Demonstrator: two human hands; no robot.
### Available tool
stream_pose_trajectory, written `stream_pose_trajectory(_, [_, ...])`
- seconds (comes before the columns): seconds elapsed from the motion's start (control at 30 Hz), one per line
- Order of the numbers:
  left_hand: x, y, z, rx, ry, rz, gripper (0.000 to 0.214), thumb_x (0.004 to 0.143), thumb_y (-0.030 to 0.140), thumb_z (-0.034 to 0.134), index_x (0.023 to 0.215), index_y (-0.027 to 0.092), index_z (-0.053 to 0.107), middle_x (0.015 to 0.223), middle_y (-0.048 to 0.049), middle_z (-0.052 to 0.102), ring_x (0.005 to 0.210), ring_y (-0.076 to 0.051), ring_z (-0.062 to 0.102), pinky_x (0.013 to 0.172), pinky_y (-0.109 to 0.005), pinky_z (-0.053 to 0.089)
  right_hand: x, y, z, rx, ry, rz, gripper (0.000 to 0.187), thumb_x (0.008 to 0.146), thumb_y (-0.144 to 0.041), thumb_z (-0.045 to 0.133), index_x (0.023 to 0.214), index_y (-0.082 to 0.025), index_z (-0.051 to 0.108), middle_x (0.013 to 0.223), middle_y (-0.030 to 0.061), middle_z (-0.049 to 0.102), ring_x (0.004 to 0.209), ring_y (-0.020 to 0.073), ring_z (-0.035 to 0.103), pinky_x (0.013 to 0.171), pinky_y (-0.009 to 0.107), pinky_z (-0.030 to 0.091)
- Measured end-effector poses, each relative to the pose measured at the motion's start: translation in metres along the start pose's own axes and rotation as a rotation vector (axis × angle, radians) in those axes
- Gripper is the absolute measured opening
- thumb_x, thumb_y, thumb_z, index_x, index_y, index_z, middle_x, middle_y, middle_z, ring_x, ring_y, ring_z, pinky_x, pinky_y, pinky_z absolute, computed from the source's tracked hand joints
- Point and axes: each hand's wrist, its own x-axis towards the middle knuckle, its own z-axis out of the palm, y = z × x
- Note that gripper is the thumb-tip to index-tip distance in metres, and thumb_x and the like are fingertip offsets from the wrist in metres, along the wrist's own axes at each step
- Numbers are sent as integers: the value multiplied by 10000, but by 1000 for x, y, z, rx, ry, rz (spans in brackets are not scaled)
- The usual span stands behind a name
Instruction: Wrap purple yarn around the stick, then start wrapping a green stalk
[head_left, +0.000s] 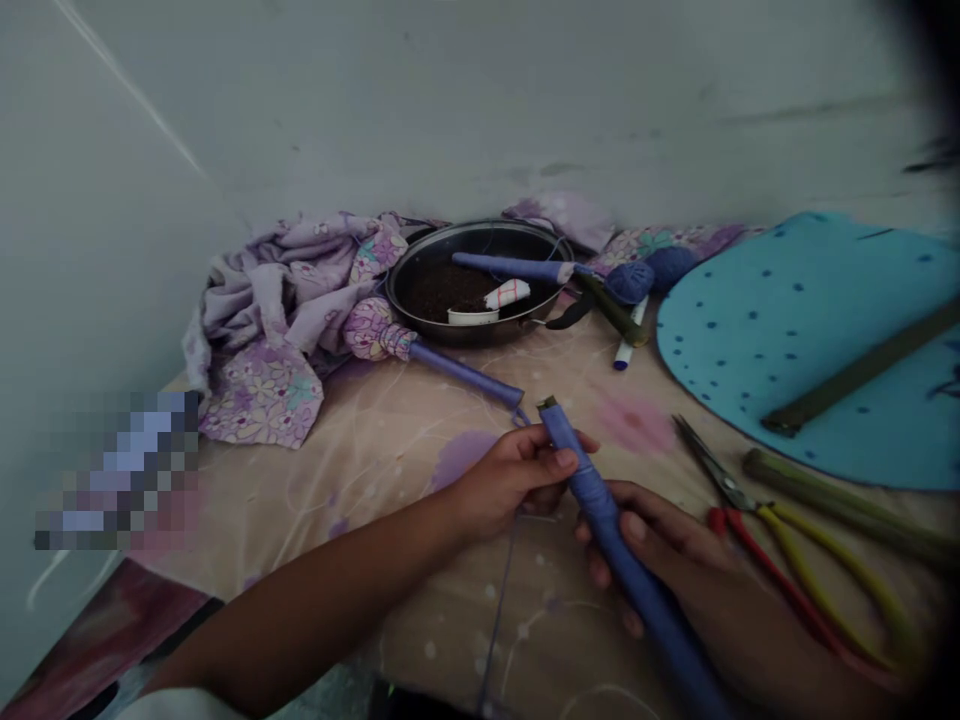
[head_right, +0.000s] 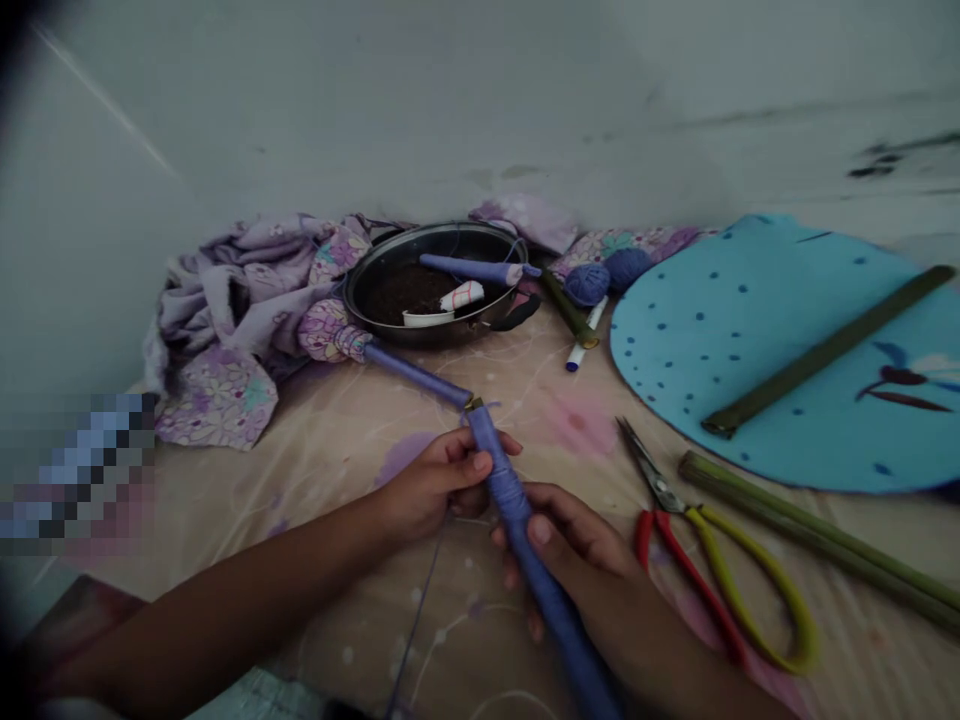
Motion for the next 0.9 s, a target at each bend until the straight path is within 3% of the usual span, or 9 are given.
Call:
stream_pose_trajectory(0.1, [0, -1, 1, 10, 26, 25, 342, 702, 381, 696, 932, 163, 567, 494, 93, 393, 366, -19, 253, 392, -203, 135, 0, 3, 0, -69, 26, -78, 508, 767, -511, 602, 1196, -279, 461, 850, 28, 592, 460, 78, 487, 390, 215, 398])
stream_pose_trajectory(0.2, [0, -1, 0, 14, -36, 38, 351, 705, 392, 694, 948, 175, 562, 502, 88, 394, 379, -28, 271, 393, -199, 155, -1, 3, 0, -103, 73, -145, 462, 720, -471, 672, 1095, -250, 519, 842, 25, 582, 468, 67, 457, 388, 203, 392])
stream_pose_trajectory(0.27, [0, -1, -1, 13, -82, 37, 361, 717, 413, 680, 969, 182, 564, 502, 89, 377, 378, -29, 260, 394, -197, 156, -2, 1, 0, -61, 65, -108, 352, 766, -474, 626, 986, -209, 552, 747, 18, 582, 487, 71, 478, 437, 202, 414])
stream_pose_trajectory(0.37, [-1, -2, -2, 18, -115, 9, 374, 727, 437, 663, 984, 180, 574, 488, 94, 345, 373, -27, 231, 393, -195, 154, -2, -3, 1, 100, -24, -32, 346, 805, -511, 557, 865, -171, 567, 698, 26, 582, 538, 87, 524, 489, 207, 449])
stream_pose_trajectory(0.53, [-1, -4, 1, 41, 9, 48, 358, 706, 430, 680, 928, 160, 603, 492, 80, 385, 383, -28, 263, 397, -195, 159, -2, 0, 3, 128, 5, -35, 419, 767, -541, 591, 1029, -227, 503, 723, -20, 556, 428, 52, 479, 380, 173, 373])
stream_pose_trajectory(0.63, [-1, -4, 3, 67, 74, 73, 362, 686, 427, 699, 898, 146, 614, 481, 85, 366, 386, -27, 267, 405, -198, 154, -1, 1, 0, 79, 18, -56, 412, 744, -485, 651, 1023, -238, 475, 695, -48, 541, 400, 29, 464, 381, 149, 338])
stream_pose_trajectory(0.8, [0, -4, 0, 75, 51, 81, 361, 695, 402, 695, 933, 148, 601, 497, 90, 375, 370, -20, 271, 404, -200, 150, 5, -1, -5, 140, -83, -19, 316, 855, -476, 501, 887, -164, 538, 674, 7, 579, 467, 56, 522, 445, 168, 392])
stream_pose_trajectory(0.9, [0, -4, -1, 85, 64, 78, 357, 707, 388, 687, 950, 143, 599, 504, 85, 394, 373, -19, 277, 403, -198, 153, 6, 1, -2, 106, -50, -8, 346, 844, -502, 495, 995, -192, 527, 721, 13, 589, 449, 71, 515, 416, 190, 390])
